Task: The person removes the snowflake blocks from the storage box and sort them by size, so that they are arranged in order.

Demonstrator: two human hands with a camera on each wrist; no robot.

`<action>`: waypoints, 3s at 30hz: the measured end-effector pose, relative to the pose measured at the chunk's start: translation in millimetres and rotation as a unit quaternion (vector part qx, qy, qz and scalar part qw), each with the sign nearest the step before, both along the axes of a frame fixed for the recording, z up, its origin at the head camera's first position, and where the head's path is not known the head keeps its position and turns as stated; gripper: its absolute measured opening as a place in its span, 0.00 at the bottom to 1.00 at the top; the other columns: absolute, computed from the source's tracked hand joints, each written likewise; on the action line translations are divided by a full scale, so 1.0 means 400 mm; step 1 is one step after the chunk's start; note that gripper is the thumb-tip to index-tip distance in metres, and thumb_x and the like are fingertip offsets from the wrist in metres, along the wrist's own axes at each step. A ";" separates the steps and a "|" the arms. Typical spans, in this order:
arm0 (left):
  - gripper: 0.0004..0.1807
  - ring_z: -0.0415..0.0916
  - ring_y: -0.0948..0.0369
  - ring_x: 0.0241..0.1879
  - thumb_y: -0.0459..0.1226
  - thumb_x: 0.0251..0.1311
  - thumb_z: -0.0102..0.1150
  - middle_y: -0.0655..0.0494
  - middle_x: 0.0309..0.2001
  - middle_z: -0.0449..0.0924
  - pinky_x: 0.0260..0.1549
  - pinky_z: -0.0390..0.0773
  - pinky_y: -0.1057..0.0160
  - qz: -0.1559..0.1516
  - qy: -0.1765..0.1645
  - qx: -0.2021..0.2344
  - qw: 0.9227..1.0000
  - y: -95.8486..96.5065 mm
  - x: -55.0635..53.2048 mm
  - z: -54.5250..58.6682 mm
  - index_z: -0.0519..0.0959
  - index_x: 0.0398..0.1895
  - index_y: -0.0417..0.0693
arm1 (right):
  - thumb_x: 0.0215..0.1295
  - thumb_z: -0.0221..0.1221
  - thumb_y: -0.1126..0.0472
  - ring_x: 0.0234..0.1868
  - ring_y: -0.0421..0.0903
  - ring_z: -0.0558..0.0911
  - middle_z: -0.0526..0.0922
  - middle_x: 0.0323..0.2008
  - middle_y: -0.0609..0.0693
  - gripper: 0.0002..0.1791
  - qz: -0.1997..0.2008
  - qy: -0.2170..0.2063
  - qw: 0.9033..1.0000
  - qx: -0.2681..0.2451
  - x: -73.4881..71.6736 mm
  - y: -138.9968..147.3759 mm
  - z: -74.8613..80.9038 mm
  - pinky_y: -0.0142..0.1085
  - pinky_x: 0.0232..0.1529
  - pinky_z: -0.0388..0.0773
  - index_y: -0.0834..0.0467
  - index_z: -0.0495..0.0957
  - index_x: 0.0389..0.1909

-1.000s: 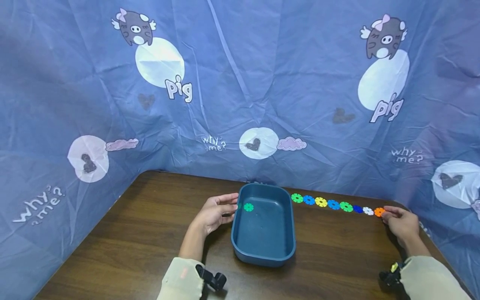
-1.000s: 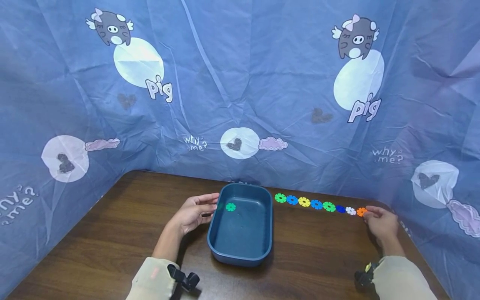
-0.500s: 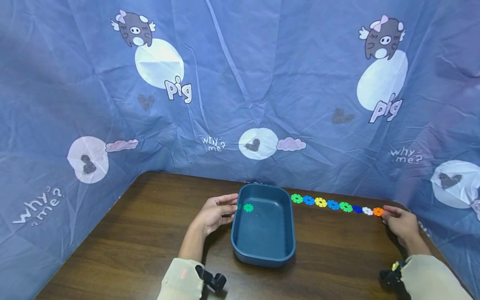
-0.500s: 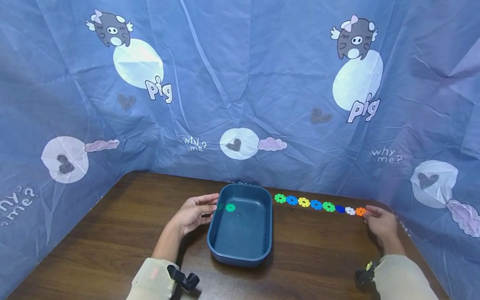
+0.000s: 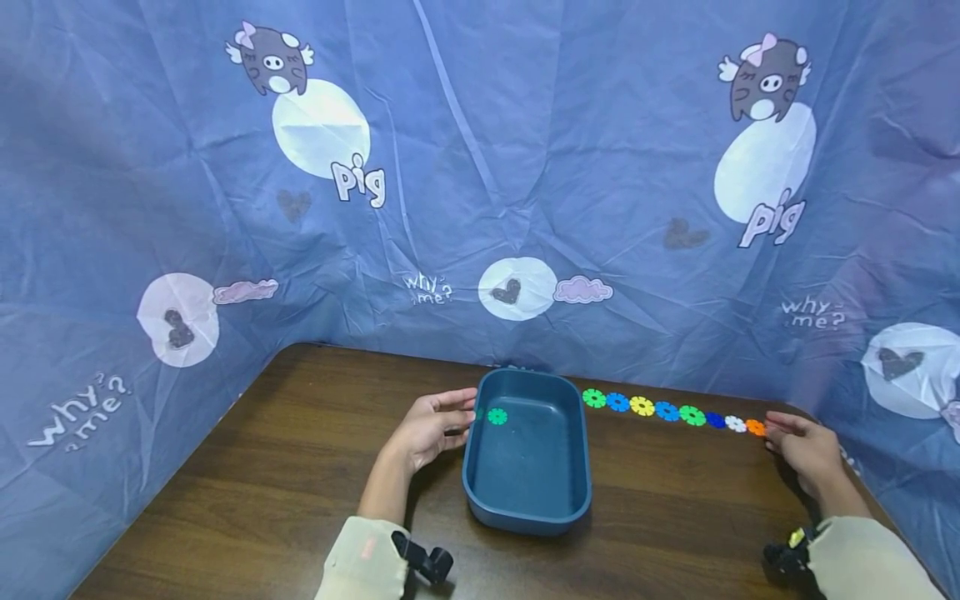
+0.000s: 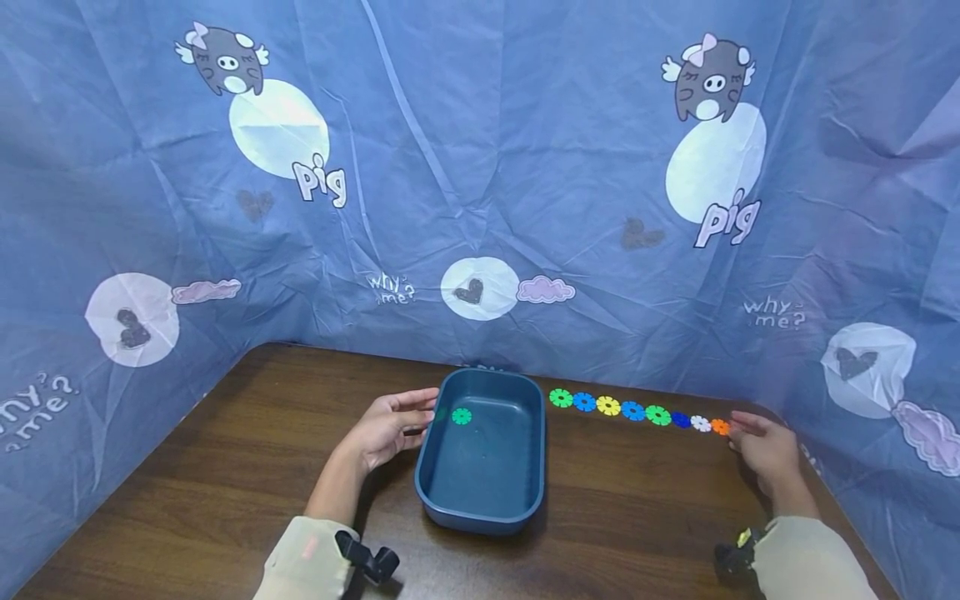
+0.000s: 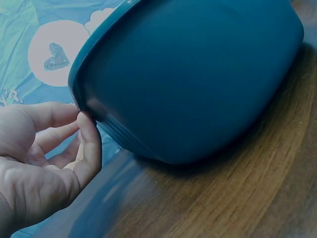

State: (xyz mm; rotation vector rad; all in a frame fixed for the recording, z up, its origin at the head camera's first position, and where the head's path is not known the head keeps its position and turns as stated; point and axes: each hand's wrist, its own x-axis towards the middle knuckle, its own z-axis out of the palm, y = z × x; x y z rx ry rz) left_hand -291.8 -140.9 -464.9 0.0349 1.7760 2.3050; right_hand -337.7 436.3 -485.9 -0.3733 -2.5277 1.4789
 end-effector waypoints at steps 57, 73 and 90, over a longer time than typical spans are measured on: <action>0.26 0.80 0.58 0.43 0.25 0.66 0.60 0.35 0.64 0.73 0.40 0.82 0.59 -0.001 -0.008 -0.014 1.000 0.001 -0.002 0.002 0.74 0.68 0.37 | 0.74 0.62 0.56 0.56 0.54 0.81 0.82 0.57 0.58 0.22 0.495 0.098 0.808 0.304 0.027 -0.801 0.167 0.50 0.57 0.79 0.63 0.78 0.63; 0.26 0.80 0.57 0.45 0.25 0.67 0.59 0.35 0.64 0.73 0.40 0.82 0.60 -0.009 -0.006 -0.008 1.000 0.000 -0.001 0.004 0.73 0.69 0.36 | 0.70 0.63 0.41 0.59 0.47 0.76 0.80 0.59 0.50 0.32 0.478 0.022 0.791 0.382 -0.011 -0.872 0.114 0.49 0.64 0.73 0.52 0.75 0.69; 0.26 0.81 0.57 0.45 0.24 0.66 0.59 0.36 0.63 0.74 0.38 0.82 0.62 -0.002 -0.006 -0.005 1.000 0.002 -0.002 0.006 0.73 0.69 0.35 | 0.67 0.68 0.48 0.54 0.48 0.76 0.81 0.50 0.47 0.17 0.493 0.005 0.799 0.343 -0.025 -0.876 0.111 0.49 0.60 0.74 0.49 0.85 0.54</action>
